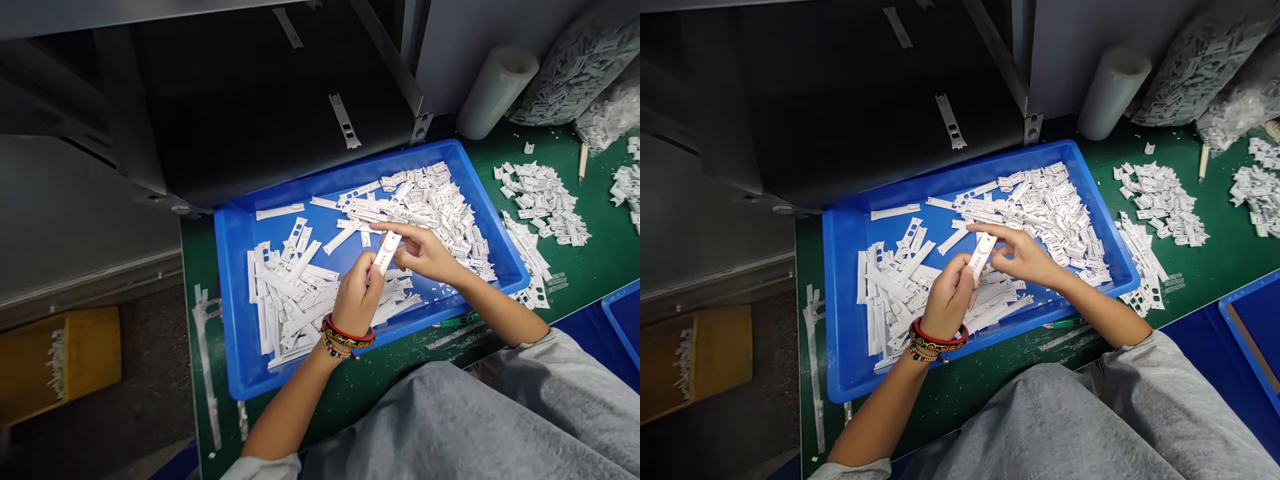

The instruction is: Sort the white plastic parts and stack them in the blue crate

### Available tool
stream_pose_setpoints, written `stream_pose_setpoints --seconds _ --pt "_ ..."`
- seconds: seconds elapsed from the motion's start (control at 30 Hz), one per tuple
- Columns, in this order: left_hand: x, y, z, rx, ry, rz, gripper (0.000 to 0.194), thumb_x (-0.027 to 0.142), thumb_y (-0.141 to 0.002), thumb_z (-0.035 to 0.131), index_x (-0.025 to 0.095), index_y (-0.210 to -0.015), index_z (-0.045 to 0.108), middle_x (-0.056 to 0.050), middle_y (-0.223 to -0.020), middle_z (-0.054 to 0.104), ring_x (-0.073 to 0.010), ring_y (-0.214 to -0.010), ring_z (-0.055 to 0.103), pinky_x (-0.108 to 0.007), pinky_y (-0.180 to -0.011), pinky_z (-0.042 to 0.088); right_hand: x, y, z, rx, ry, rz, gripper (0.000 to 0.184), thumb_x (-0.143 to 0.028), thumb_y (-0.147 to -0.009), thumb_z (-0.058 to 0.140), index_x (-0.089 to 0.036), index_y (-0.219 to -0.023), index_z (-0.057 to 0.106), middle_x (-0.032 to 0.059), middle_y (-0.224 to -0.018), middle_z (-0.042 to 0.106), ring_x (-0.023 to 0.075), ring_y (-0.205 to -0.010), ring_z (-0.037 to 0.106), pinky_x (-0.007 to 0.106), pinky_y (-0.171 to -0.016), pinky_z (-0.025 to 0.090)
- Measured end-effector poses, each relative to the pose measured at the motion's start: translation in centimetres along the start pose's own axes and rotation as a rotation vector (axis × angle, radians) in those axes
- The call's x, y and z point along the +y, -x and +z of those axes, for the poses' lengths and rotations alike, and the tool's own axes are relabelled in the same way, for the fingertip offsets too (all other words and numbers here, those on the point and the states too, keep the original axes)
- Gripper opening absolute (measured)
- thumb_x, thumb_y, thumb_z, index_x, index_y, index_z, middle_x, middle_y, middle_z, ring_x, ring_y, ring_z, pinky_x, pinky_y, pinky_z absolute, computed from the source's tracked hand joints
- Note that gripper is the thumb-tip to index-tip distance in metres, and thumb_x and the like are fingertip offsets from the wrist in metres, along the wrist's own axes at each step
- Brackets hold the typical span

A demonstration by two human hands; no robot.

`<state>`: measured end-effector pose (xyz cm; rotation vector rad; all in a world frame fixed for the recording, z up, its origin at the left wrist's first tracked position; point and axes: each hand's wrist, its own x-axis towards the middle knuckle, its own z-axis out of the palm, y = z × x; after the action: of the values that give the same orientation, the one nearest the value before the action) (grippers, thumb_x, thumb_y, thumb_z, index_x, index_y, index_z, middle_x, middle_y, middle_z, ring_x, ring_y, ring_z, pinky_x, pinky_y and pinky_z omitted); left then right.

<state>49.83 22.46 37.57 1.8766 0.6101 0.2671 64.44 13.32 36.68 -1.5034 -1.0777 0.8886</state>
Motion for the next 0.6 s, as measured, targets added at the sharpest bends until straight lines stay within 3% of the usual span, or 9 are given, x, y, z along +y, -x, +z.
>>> stream_pose_setpoints --seconds 0.1,0.17,0.27,0.33,0.47,0.53,0.6 --pt "-0.3 -0.3 0.1 -0.028 0.116 -0.074 0.018 0.034 -0.093 0.040 0.022 -0.080 0.046 0.006 -0.055 0.044 -0.0115 -0.044 0.044 -0.023 -0.046 0.035 -0.1 0.1 0.2 -0.001 0.035 -0.020 0.058 -0.014 -0.081 0.048 -0.026 -0.138 0.052 0.0057 -0.115 0.063 0.0056 -0.057 0.044 0.021 -0.052 0.041" --pt "-0.7 -0.7 0.1 -0.118 0.278 -0.136 0.023 0.043 -0.091 0.045 0.022 -0.084 0.048 0.005 -0.057 0.049 -0.0116 -0.043 0.048 -0.023 -0.043 0.038 0.0 0.1 0.3 -0.025 0.130 -0.068 0.057 -0.015 -0.083 0.048 -0.026 -0.139 0.051 0.0058 -0.112 0.064 0.0092 -0.065 0.051 0.026 -0.062 0.048" --pt "-1.7 -1.4 -0.3 -0.237 0.482 -0.227 0.034 0.053 -0.083 0.056 0.020 -0.081 0.050 0.006 -0.056 0.051 -0.0089 -0.039 0.046 -0.022 -0.039 0.038 0.6 -0.6 -0.5 -0.151 0.311 -0.121 0.052 -0.014 -0.085 0.046 -0.026 -0.135 0.056 0.0042 -0.100 0.066 0.0143 -0.075 0.057 0.031 -0.072 0.050" --pt "-2.5 -1.9 -1.0 -0.139 0.548 -0.282 0.034 0.050 -0.078 0.063 0.020 -0.073 0.049 0.007 -0.052 0.047 -0.0062 -0.037 0.041 -0.019 -0.037 0.034 1.5 -2.0 -1.8 -0.139 0.436 -0.086 0.050 -0.013 -0.085 0.044 -0.024 -0.132 0.058 0.0041 -0.097 0.068 0.0165 -0.079 0.059 0.032 -0.074 0.050" --pt "-3.6 -2.6 -2.4 0.101 0.681 -0.327 0.026 0.037 -0.075 0.059 0.020 -0.064 0.043 0.009 -0.047 0.039 -0.0039 -0.034 0.033 -0.016 -0.034 0.024 4.4 -6.9 -3.9 0.162 0.772 0.017 0.037 -0.015 -0.089 0.044 -0.017 -0.120 0.065 0.0089 -0.104 0.070 0.0235 -0.095 0.061 0.038 -0.087 0.048" --pt "-3.8 -2.8 -2.8 0.115 0.712 -0.321 0.023 0.034 -0.073 0.056 0.020 -0.061 0.043 0.009 -0.045 0.038 -0.0033 -0.033 0.031 -0.016 -0.035 0.021 5.6 -9.4 -3.7 0.146 0.927 0.042 0.030 -0.020 -0.089 0.050 -0.015 -0.114 0.067 0.0114 -0.108 0.069 0.0275 -0.106 0.058 0.041 -0.094 0.045" --pt "-3.8 -2.9 -2.9 0.129 0.704 -0.315 0.019 0.031 -0.071 0.054 0.020 -0.060 0.044 0.009 -0.044 0.037 -0.0031 -0.033 0.030 -0.016 -0.035 0.020 6.4 -11.2 -3.0 0.050 1.042 0.102 0.026 -0.021 -0.086 0.058 -0.014 -0.109 0.069 0.0135 -0.110 0.069 0.0296 -0.110 0.057 0.041 -0.096 0.044"
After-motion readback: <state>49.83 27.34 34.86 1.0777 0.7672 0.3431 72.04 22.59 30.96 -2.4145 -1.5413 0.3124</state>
